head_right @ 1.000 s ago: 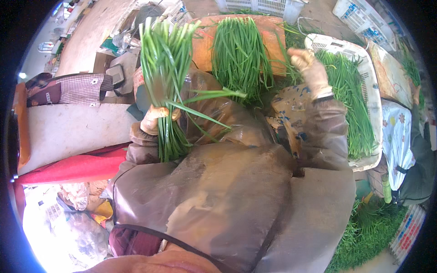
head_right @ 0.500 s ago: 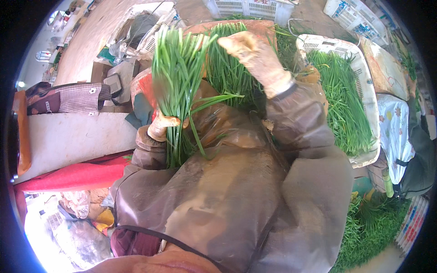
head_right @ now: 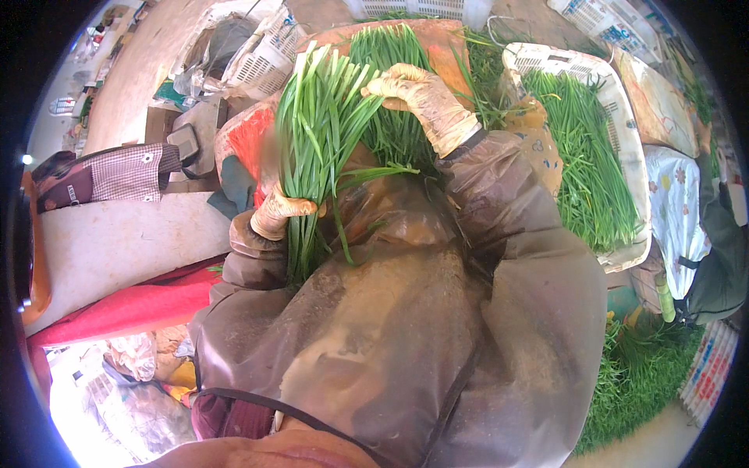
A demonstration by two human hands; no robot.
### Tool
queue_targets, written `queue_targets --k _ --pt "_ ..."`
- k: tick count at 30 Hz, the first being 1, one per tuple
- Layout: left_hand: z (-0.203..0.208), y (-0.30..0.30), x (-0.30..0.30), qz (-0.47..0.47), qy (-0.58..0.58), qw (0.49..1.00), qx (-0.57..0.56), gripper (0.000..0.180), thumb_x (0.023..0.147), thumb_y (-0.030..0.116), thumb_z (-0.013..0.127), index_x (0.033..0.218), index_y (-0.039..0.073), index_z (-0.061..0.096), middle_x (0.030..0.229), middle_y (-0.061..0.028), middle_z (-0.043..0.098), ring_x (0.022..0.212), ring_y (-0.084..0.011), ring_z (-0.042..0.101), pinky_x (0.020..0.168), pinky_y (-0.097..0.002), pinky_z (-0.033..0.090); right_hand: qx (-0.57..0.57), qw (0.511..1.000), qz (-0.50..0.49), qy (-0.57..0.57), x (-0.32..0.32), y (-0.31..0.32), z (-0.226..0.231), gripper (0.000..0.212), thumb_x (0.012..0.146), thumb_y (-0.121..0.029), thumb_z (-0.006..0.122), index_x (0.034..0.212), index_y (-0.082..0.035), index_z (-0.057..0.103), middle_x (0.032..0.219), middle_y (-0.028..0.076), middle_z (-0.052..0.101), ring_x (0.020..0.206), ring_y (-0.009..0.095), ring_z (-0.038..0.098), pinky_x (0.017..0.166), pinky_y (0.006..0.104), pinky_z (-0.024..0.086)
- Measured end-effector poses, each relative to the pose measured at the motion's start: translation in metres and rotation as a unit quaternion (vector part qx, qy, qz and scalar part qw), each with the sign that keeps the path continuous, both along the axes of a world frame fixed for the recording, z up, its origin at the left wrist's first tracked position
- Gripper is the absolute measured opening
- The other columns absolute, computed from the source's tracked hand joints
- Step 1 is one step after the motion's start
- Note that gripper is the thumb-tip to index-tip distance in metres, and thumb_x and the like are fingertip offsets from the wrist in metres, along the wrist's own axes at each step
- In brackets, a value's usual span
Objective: The person bundles green onions by gathering several stalks together, tapping them against a wooden board to align the roots, and securing the bundle with a red tie.
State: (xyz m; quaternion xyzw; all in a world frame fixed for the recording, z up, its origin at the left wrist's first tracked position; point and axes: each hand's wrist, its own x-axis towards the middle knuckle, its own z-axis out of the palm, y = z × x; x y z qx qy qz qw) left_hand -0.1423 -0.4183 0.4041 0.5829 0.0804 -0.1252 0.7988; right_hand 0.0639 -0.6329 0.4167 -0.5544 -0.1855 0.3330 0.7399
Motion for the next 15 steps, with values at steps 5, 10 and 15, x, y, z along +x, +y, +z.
queue_targets --k 5,10,15 --pt "-0.004 0.000 -0.001 -0.022 -0.005 1.000 -0.019 0.059 0.064 0.024 0.084 0.110 -0.001 0.057 0.080 -0.0097 0.064 0.067 -0.0193 0.061 0.060 -0.0296 0.049 0.083 0.991 -0.099 0.039 0.035 -0.018 -0.017 0.020 0.087 -0.026 0.064 0.096 -0.008 0.064 0.097 0.005 0.066 0.097 0.017 0.059 0.090 0.0337 0.047" --pt "-0.004 0.006 -0.015 -0.010 0.003 1.000 -0.025 0.060 0.062 0.030 0.083 0.105 -0.003 0.057 0.075 -0.0105 0.062 0.060 -0.0199 0.058 0.053 -0.0290 0.045 -0.355 0.862 -0.283 -0.224 0.097 -0.067 -0.012 0.027 0.087 -0.031 0.061 0.101 -0.009 0.066 0.092 0.010 0.069 0.085 0.023 0.066 0.081 0.0357 0.052" --pt "-0.008 0.005 -0.015 -0.026 0.011 0.999 -0.046 0.064 0.061 0.032 0.083 0.107 -0.003 0.057 0.078 -0.0096 0.061 0.061 -0.0190 0.056 0.052 -0.0293 0.043 -0.262 0.911 -0.041 -0.316 0.060 -0.039 -0.005 0.046 0.084 -0.052 0.059 0.111 -0.015 0.067 0.104 0.004 0.067 0.099 0.018 0.060 0.084 0.0303 0.046"
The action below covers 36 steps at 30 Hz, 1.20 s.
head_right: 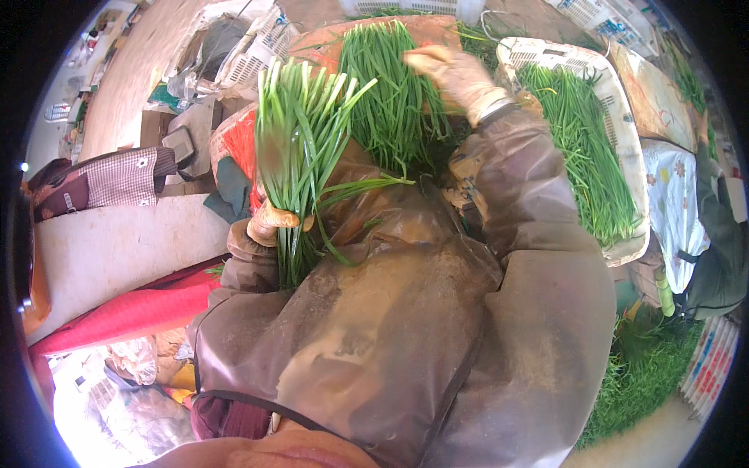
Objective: The person bundles green onions by gathering several stalks together, tapping them against a wooden board to align the roots, and securing the bundle with a red tie.
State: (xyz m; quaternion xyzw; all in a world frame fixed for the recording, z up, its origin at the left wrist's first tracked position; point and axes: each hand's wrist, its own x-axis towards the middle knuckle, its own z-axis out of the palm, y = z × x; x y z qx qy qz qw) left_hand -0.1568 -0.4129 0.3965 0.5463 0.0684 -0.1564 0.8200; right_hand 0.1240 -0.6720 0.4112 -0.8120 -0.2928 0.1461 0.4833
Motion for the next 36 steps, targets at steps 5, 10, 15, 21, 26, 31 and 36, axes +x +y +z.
queue_targets --k 5,10,15,21,26,31,36 --pt "-0.014 -0.008 -0.001 0.004 0.027 0.994 -0.103 0.070 0.062 0.023 0.083 0.119 -0.002 0.050 0.090 -0.0071 0.057 0.062 -0.0178 0.052 0.052 -0.0284 0.040 0.165 0.963 0.118 0.178 -0.021 0.037 0.005 0.029 0.093 -0.034 0.055 0.102 -0.009 0.069 0.086 -0.002 0.062 0.074 0.005 0.053 0.066 0.0181 0.043" --pt "-0.033 -0.007 -0.016 0.018 0.020 0.974 -0.226 0.061 0.065 0.021 0.080 0.114 0.001 0.049 0.087 -0.0036 0.050 0.056 -0.0133 0.045 0.050 -0.0267 0.036 0.278 0.939 -0.126 0.157 0.055 -0.025 -0.016 0.023 0.092 -0.026 0.055 0.097 -0.011 0.072 0.070 -0.003 0.055 0.066 0.006 0.053 0.063 0.0199 0.049" --pt "-0.044 0.007 -0.020 0.006 0.013 0.955 -0.297 0.060 0.067 0.018 0.078 0.120 0.006 0.052 0.104 -0.0072 0.057 0.067 -0.0158 0.050 0.055 -0.0287 0.036 -0.068 0.910 -0.405 -0.055 0.111 -0.112 -0.050 0.027 0.087 -0.025 0.065 0.109 -0.009 0.067 0.094 0.005 0.069 0.082 0.014 0.063 0.071 0.0241 0.050" --pt "-0.037 0.016 -0.007 0.006 -0.010 0.975 -0.221 0.061 0.067 0.028 0.075 0.114 -0.002 0.050 0.070 -0.0012 0.048 0.057 -0.0121 0.041 0.052 -0.0261 0.029 0.024 0.993 -0.076 0.082 0.007 -0.093 -0.018 0.027 0.088 -0.029 0.059 0.103 -0.008 0.068 0.094 0.002 0.069 0.076 0.009 0.060 0.065 0.0228 0.047" --pt "-0.017 0.006 0.006 0.029 -0.020 0.980 -0.194 0.060 0.068 0.027 0.075 0.114 -0.003 0.051 0.070 -0.0010 0.049 0.058 -0.0116 0.042 0.053 -0.0259 0.030 -0.042 0.893 0.318 0.316 -0.129 -0.020 -0.001 0.043 0.087 -0.034 0.067 0.115 -0.003 0.063 0.106 0.006 0.066 0.096 0.012 0.060 0.084 0.0240 0.047" --pt "0.008 -0.016 0.027 0.076 -0.012 0.995 -0.057 0.057 0.068 0.019 0.077 0.116 -0.002 0.055 0.083 -0.0041 0.058 0.067 -0.0134 0.052 0.059 -0.0264 0.040 0.338 0.817 0.040 0.465 -0.118 0.037 -0.016 0.080 0.083 -0.035 0.072 0.145 -0.007 0.030 0.131 0.011 0.049 0.121 0.021 0.047 0.102 0.0355 0.038" --pt "0.009 -0.069 0.100 0.203 -0.251 0.843 0.430 0.068 0.077 0.014 0.074 0.132 -0.002 0.037 0.116 -0.0161 0.056 0.098 -0.0242 0.059 0.085 -0.0335 0.049 0.404 0.883 0.048 0.236 -0.106 0.084 0.011 0.069 0.075 -0.013 0.079 0.131 -0.002 0.039 0.118 0.005 0.056 0.106 0.015 0.053 0.092 0.0306 0.044"
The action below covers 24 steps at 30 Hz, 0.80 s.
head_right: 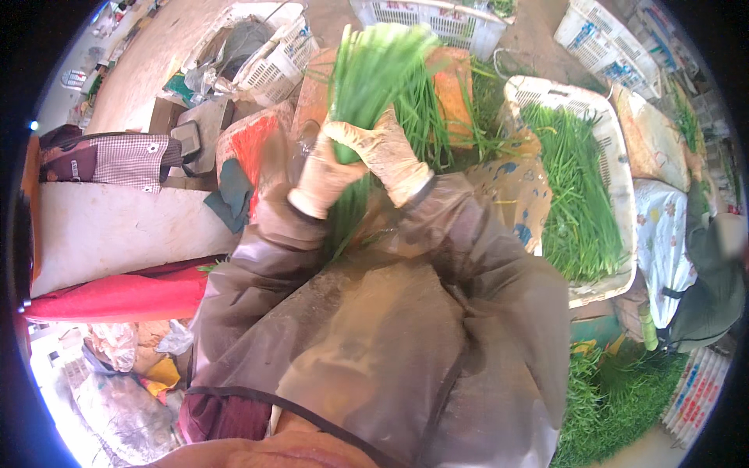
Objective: The person bundles green onions by gathering several stalks together, tapping them against a wooden board to align the roots, and securing the bundle with a red tie.
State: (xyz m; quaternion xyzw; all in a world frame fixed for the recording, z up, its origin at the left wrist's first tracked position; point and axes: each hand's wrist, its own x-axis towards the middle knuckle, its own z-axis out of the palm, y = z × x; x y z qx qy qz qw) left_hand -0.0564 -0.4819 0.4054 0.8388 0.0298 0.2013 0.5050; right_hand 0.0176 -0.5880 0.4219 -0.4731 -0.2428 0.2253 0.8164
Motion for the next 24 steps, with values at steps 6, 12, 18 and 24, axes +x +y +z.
queue_targets --k 6,12,18,24 --pt "0.022 -0.038 0.016 -0.157 0.171 0.963 0.140 0.121 0.073 0.041 0.077 0.147 -0.003 -0.007 0.149 -0.0282 0.019 0.115 -0.0409 0.048 0.093 -0.0366 0.044 -0.004 0.980 0.012 0.197 0.062 -0.047 0.006 0.031 0.081 -0.013 0.068 0.110 -0.003 0.061 0.098 0.006 0.066 0.080 0.016 0.062 0.075 0.0285 0.052" --pt "0.060 0.044 -0.004 0.009 -0.058 0.947 -0.315 0.057 0.083 0.004 0.066 0.135 0.005 0.045 0.133 -0.0150 0.050 0.124 -0.0243 0.047 0.101 -0.0370 0.042 -0.097 0.974 0.109 0.172 0.086 -0.168 0.009 0.046 0.079 -0.028 0.069 0.116 -0.003 0.058 0.101 0.009 0.065 0.079 0.015 0.063 0.066 0.0272 0.054" --pt "-0.015 0.005 0.059 -0.218 -0.048 0.886 -0.406 0.081 0.084 0.033 0.068 0.146 0.005 0.024 0.139 -0.0169 0.043 0.125 -0.0250 0.047 0.105 -0.0395 0.038 -0.136 0.943 0.149 0.265 0.029 -0.139 0.008 0.061 0.071 -0.025 0.075 0.124 -0.004 0.053 0.106 0.010 0.064 0.088 0.018 0.062 0.074 0.0299 0.053" --pt "-0.061 -0.044 0.075 -0.354 0.039 0.698 -0.621 0.112 0.068 0.070 0.067 0.148 0.008 0.019 0.147 -0.0123 0.034 0.132 -0.0253 0.038 0.111 -0.0404 0.030 -0.158 0.914 0.258 0.271 0.002 -0.123 -0.012 0.057 0.080 -0.033 0.070 0.125 -0.004 0.052 0.110 0.006 0.060 0.097 0.016 0.057 0.086 0.0303 0.046"
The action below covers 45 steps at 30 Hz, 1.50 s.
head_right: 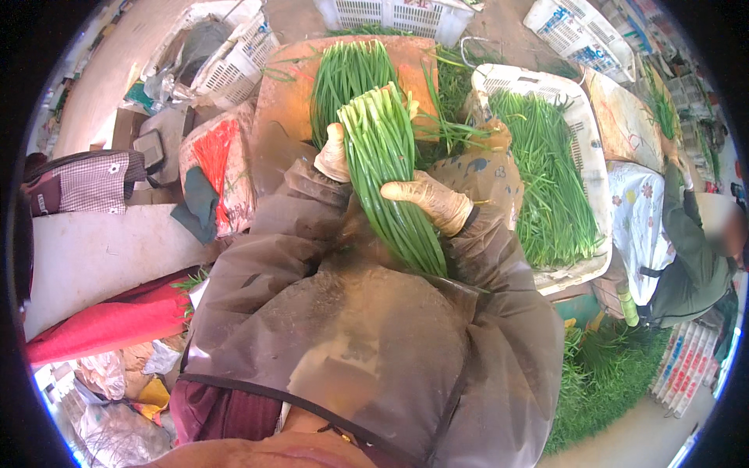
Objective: The person bundles green onions by gathering several stalks together, tapping them against a wooden board to align the roots, and securing the bundle with a red tie.
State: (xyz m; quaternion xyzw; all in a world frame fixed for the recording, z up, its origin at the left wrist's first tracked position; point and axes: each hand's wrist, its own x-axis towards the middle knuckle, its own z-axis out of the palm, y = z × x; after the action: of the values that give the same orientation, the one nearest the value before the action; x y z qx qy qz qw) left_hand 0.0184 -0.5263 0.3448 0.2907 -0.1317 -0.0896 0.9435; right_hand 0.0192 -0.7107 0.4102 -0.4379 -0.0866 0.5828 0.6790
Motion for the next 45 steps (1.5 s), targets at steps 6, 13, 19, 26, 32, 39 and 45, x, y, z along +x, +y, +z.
queue_targets --k 6,13,19,26,32,39,45 --pt "0.009 -0.001 0.000 -0.014 0.006 0.999 -0.039 0.121 0.062 0.073 0.068 0.149 0.008 0.014 0.149 -0.0106 0.031 0.128 -0.0238 0.043 0.107 -0.0415 0.038 -0.054 0.958 0.016 -0.282 0.006 -0.028 -0.016 0.075 0.085 -0.044 0.066 0.138 0.001 0.038 0.130 0.012 0.052 0.118 0.020 0.048 0.099 0.0326 0.040" --pt "0.000 -0.003 0.013 -0.018 -0.017 0.999 -0.045 0.104 0.069 0.074 0.061 0.144 0.007 0.030 0.146 -0.0131 0.035 0.126 -0.0292 0.045 0.103 -0.0449 0.041 -0.161 0.709 -0.157 -0.668 0.094 -0.008 0.097 0.024 0.092 -0.022 0.058 0.110 -0.008 0.064 0.102 0.010 0.065 0.091 0.018 0.061 0.076 0.0292 0.050" --pt "-0.034 -0.019 0.028 0.134 0.056 0.989 -0.015 0.076 0.083 0.070 0.047 0.123 0.006 0.051 0.111 -0.0072 0.060 0.105 -0.0194 0.056 0.091 -0.0344 0.048 -0.067 0.846 0.178 -0.499 0.110 0.066 0.034 0.049 0.087 -0.050 0.058 0.117 -0.011 0.064 0.120 0.008 0.062 0.113 0.021 0.056 0.096 0.0324 0.041" --pt "-0.025 -0.010 -0.005 0.048 0.068 0.996 0.035 0.051 0.087 0.037 0.057 0.125 0.004 0.048 0.114 -0.0082 0.058 0.105 -0.0208 0.058 0.089 -0.0341 0.048 -0.054 0.793 0.108 -0.597 0.099 0.049 -0.003 0.032 0.091 -0.037 0.055 0.110 -0.015 0.067 0.113 0.008 0.064 0.109 0.025 0.058 0.093 0.0324 0.045" --pt "-0.007 -0.007 -0.016 -0.129 0.131 0.963 -0.197 0.036 0.086 0.013 0.056 0.121 0.004 0.052 0.113 -0.0084 0.057 0.109 -0.0205 0.055 0.095 -0.0348 0.045 -0.055 0.678 0.153 -0.717 0.102 0.049 0.005 0.044 0.094 -0.047 0.046 0.128 -0.021 0.056 0.127 0.006 0.057 0.114 0.028 0.054 0.100 0.0360 0.040" --pt "0.025 -0.008 -0.022 -0.040 0.145 0.988 -0.034 0.046 0.077 0.019 0.063 0.118 -0.001 0.055 0.110 -0.0129 0.062 0.096 -0.0226 0.061 0.085 -0.0356 0.051 -0.238 0.770 0.221 -0.550 0.081 0.071 0.070 0.041 0.091 -0.043 0.053 0.124 -0.018 0.056 0.124 0.007 0.058 0.105 0.025 0.061 0.087 0.0361 0.049" --pt "0.056 0.101 0.007 0.305 -0.022 0.950 0.059 0.054 0.081 0.026 0.064 0.125 0.000 0.047 0.107 -0.0138 0.062 0.099 -0.0282 0.059 0.091 -0.0456 0.049 -0.138 0.813 -0.218 -0.521 0.103 -0.024 0.104 0.038 0.096 -0.017 0.053 0.128 0.003 0.050 0.114 0.010 0.059 0.105 0.013 0.055 0.091 0.0242 0.044"
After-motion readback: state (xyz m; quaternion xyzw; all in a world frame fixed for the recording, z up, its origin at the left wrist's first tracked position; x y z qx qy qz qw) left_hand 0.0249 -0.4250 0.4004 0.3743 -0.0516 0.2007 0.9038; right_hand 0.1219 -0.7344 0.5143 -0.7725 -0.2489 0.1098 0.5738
